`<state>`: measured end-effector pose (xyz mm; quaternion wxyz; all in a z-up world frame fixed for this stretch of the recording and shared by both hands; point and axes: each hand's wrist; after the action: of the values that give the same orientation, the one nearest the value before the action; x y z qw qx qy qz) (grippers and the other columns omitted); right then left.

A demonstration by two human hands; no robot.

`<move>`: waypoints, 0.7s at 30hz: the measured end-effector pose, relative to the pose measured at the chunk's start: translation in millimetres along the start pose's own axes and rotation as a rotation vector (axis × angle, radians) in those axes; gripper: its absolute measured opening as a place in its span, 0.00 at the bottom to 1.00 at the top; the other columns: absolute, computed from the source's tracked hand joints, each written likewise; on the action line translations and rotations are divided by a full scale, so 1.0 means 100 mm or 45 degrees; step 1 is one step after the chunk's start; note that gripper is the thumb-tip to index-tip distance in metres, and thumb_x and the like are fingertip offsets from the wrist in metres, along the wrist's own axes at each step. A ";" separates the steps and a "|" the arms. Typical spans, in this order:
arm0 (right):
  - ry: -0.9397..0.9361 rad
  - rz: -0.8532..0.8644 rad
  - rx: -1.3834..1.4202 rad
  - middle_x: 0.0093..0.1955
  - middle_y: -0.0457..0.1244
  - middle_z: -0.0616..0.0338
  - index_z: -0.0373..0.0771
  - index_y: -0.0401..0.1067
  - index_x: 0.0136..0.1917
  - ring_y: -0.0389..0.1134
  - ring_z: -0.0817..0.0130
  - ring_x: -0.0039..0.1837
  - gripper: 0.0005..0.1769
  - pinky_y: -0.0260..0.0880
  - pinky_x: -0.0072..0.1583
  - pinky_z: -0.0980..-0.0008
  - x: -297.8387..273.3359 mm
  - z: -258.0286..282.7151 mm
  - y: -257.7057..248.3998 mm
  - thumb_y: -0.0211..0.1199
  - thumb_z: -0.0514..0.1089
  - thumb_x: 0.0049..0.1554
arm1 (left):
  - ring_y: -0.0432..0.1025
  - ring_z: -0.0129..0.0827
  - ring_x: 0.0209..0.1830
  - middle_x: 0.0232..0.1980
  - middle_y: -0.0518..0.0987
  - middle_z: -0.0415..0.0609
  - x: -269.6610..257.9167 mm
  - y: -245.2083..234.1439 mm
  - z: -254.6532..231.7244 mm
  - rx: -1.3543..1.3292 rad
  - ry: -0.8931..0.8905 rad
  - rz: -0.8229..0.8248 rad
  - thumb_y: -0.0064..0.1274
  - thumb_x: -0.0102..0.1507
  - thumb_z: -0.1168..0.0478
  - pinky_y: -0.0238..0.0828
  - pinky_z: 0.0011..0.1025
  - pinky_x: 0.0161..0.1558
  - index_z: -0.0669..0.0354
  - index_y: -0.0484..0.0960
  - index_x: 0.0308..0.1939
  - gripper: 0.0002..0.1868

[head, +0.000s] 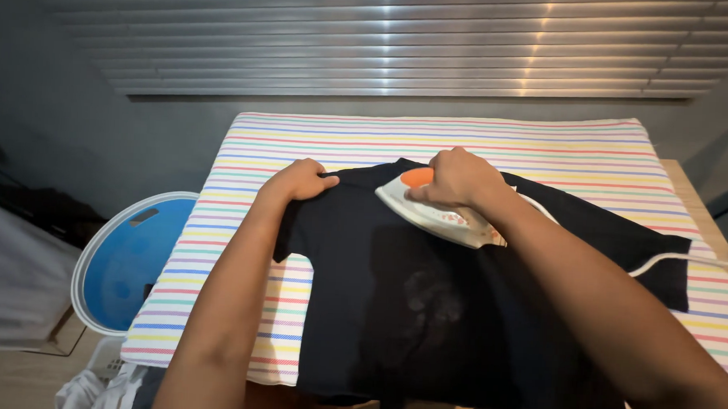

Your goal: Ironing a black t-shirt on a striped ironing board using an electric iron.

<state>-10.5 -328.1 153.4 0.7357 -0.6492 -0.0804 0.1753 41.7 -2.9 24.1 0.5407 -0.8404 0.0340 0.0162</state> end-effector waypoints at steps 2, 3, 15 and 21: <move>-0.055 0.015 0.067 0.41 0.71 0.45 0.37 0.81 0.47 0.73 0.49 0.48 0.35 0.74 0.53 0.50 -0.03 0.11 -0.02 0.70 0.70 0.44 | 0.76 0.49 0.44 0.43 0.83 0.57 -0.12 -0.04 0.04 -0.113 -0.001 -0.043 0.58 0.63 0.46 0.70 0.45 0.48 0.60 0.85 0.44 0.20; -0.057 0.017 0.062 0.41 0.71 0.45 0.37 0.81 0.47 0.73 0.49 0.48 0.35 0.74 0.53 0.50 0.03 0.16 0.01 0.70 0.70 0.44 | 0.76 0.49 0.44 0.43 0.83 0.57 -0.10 0.00 0.10 -0.117 -0.003 -0.044 0.58 0.63 0.46 0.70 0.45 0.48 0.60 0.85 0.44 0.20; -0.031 -0.057 -0.012 0.51 0.71 0.43 0.35 0.81 0.51 0.72 0.46 0.56 0.40 0.72 0.59 0.49 0.39 0.40 0.11 0.68 0.73 0.45 | 0.78 0.38 0.33 0.31 0.85 0.54 -0.09 0.30 0.33 -0.746 -0.156 -0.363 0.62 0.57 0.57 0.74 0.34 0.42 0.65 0.88 0.32 0.12; -0.037 0.004 0.016 0.52 0.71 0.45 0.39 0.79 0.55 0.72 0.48 0.57 0.41 0.72 0.59 0.50 0.43 0.40 0.14 0.70 0.73 0.42 | 0.79 0.39 0.33 0.33 0.85 0.55 -0.19 0.22 0.25 -0.734 -0.170 -0.412 0.62 0.57 0.56 0.75 0.34 0.42 0.64 0.88 0.33 0.12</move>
<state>13.2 -273.7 140.8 0.7384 -0.6420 -0.0889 0.1864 21.5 11.1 -5.2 0.2775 -0.9503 -0.1413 -0.0061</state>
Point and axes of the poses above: each hand's wrist, its own x-axis towards the middle knuckle, its own y-axis out of the palm, z = x × y
